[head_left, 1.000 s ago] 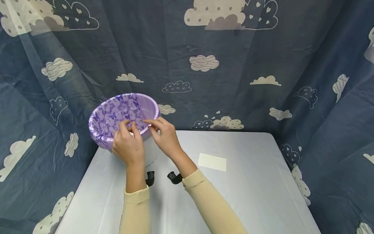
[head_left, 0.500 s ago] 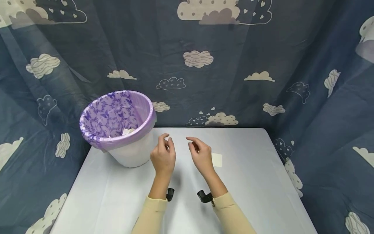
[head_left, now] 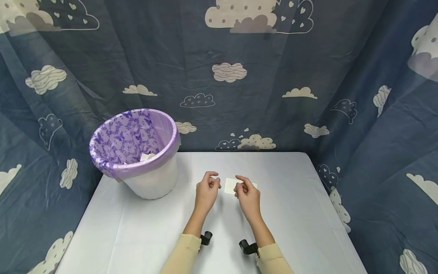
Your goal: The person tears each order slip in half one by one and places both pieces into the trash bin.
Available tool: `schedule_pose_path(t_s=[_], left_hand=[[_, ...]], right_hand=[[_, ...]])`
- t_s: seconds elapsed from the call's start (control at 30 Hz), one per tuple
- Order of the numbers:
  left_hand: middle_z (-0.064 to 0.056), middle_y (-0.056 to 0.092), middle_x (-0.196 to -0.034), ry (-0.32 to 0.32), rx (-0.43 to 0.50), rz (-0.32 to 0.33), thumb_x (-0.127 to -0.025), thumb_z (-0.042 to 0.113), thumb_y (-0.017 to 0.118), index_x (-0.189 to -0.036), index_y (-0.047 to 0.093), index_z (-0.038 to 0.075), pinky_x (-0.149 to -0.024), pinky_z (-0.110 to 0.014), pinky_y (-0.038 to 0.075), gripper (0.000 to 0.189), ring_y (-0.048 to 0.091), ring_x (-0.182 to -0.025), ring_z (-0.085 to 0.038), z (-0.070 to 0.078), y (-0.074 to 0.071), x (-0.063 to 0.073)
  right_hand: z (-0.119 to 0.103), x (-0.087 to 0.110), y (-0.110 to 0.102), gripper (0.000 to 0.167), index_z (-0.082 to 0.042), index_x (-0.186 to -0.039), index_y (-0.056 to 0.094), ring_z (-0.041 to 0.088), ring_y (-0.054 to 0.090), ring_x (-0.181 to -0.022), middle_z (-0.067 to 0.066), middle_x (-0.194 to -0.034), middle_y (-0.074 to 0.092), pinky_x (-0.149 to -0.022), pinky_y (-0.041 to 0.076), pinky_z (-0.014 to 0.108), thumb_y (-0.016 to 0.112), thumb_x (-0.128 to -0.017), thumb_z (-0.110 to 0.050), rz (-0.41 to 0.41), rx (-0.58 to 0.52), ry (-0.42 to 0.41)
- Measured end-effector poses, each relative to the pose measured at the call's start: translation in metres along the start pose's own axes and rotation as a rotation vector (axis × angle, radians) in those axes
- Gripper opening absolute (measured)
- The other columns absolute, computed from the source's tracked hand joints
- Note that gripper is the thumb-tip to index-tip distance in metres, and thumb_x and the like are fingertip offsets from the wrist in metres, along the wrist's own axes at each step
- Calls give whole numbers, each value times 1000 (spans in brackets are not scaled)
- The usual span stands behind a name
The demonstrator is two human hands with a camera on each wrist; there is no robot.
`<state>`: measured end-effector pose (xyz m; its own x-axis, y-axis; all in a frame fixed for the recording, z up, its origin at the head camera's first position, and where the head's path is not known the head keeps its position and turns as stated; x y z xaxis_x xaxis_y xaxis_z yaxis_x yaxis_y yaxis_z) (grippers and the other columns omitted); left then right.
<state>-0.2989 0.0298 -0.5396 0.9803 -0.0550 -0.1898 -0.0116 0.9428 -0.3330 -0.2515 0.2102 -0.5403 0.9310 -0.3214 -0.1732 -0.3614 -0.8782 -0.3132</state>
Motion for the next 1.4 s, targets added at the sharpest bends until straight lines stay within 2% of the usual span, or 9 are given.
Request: schedule_pose_path(t_s=[0.17, 0.37, 0.57, 0.83, 1.13, 1.3, 1.4], left_hand=[[-4, 77, -80, -30, 2, -47, -105, 17, 61, -122, 67, 10, -53, -21, 42, 20, 53, -56, -5, -11, 14, 4], [0, 76, -79, -58, 9, -82, -105, 18, 62, -124, 67, 7, -53, -21, 43, 22, 56, -56, -5, -18, 29, 5], [1, 75, -78, -76, -29, -106, -103, 17, 65, -121, 68, 9, -56, -22, 46, 20, 59, -59, -3, -26, 50, -1], [-1, 75, -80, -113, -72, -129, -99, 14, 71, -119, 68, 8, -59, -23, 47, 21, 59, -61, -4, -46, 78, -14], [-3, 75, -83, -110, -179, -194, -99, 14, 72, -128, 66, 6, -61, -23, 49, 30, 60, -65, -7, -58, 105, -24], [-1, 73, -79, -121, -191, -241, -100, 13, 70, -138, 61, 4, -57, -20, 46, 40, 58, -60, -7, -58, 119, -25], [-2, 71, -74, -134, -210, -247, -99, 11, 69, -144, 57, 2, -54, -19, 44, 48, 57, -56, -8, -56, 124, -27]], right_hand=[[17, 6, -5, 28, -9, -130, 71, 8, 62, -63, 18, -83, 71, -59, 52, 19, 59, -105, -6, 8, -37, 66], [37, 6, -11, 30, -7, -134, 69, 7, 64, -64, 13, -84, 71, -62, 55, 19, 60, -105, -8, 20, -26, 121], [67, -3, -14, 34, -4, -136, 66, 8, 63, -62, 15, -83, 74, -57, 53, 19, 61, -103, -9, 41, 20, 187], [103, -22, -5, 37, 0, -137, 63, 6, 60, -56, 9, -76, 73, -52, 51, 18, 60, -101, -5, 23, 47, 250], [109, -37, 5, 41, 6, -140, 59, 9, 60, -53, 13, -74, 72, -49, 49, 19, 59, -100, -3, -20, 45, 266], [106, -43, 7, 46, 6, -144, 57, 10, 59, -50, 9, -70, 71, -47, 48, 19, 59, -99, -3, -47, 124, 275], [103, -46, 7, 50, 8, -146, 55, 9, 57, -48, 6, -66, 69, -47, 46, 20, 58, -97, -5, -63, 182, 272]])
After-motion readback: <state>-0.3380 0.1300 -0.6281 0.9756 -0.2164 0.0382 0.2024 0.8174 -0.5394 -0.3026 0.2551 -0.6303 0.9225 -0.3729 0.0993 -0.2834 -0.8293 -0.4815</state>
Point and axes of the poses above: each hand's wrist, its own x-axis away from the middle knuckle, its own y-axis out of the palm, z = x × y, the point moved 9 cm from there along -x, towards the middle knuckle
